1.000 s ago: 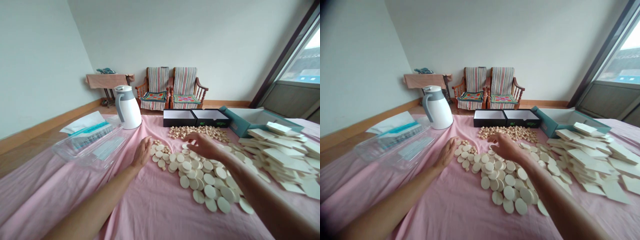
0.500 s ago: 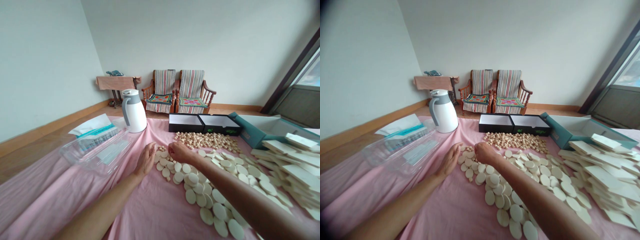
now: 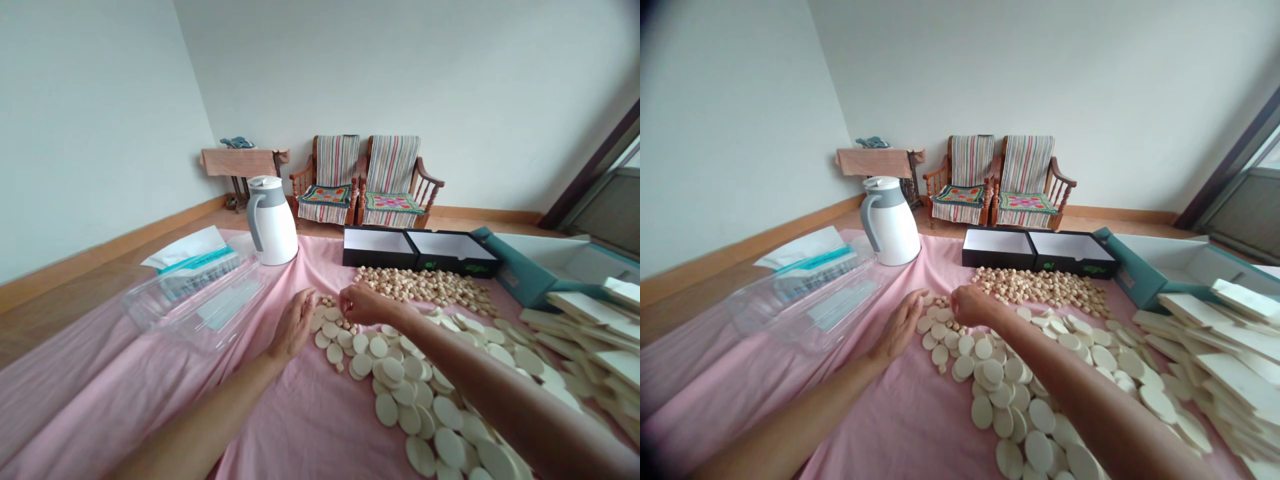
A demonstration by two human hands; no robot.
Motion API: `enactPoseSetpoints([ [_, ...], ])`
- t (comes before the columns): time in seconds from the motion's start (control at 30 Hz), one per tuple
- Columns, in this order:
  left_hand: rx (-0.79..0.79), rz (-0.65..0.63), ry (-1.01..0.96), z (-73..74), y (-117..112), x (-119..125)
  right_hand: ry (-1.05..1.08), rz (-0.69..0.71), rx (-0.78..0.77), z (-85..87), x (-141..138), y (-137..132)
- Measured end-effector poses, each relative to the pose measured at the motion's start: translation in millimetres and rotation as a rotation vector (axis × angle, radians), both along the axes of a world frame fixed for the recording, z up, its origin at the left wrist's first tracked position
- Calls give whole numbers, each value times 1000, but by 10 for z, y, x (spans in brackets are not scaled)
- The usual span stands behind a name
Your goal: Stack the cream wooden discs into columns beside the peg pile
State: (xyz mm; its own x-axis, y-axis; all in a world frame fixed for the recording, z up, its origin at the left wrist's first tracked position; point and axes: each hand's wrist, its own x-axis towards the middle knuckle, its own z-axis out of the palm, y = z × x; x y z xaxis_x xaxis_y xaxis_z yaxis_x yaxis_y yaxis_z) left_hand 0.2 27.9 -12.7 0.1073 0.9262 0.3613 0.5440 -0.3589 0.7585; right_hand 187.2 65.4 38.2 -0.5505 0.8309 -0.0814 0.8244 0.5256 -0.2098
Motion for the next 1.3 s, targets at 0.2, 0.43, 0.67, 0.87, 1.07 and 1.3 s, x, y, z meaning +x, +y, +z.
enactPoseSetpoints([
  [0.2, 7, 13, 10, 4, -3, -2, -33, -51, 48, -75, -104, -46],
  [0.43, -13, 21, 21, 15, -12, 8, -15, -227, 195, 116, 173, 188],
  [0.67, -2, 4, 11, -10, 0, 3, 40, 14, 71, 79, 126, -115],
  [0.87, 13, 5, 32, -27, 6, 1, 22, 4, 55, -99, 32, -221],
  [1.07, -1, 18, 34, -18, 9, 11, -10, -112, 103, -38, 155, -22],
  [1.3, 11, 21, 21, -25, 12, 2, -11, -141, 173, 70, 9, 107],
])
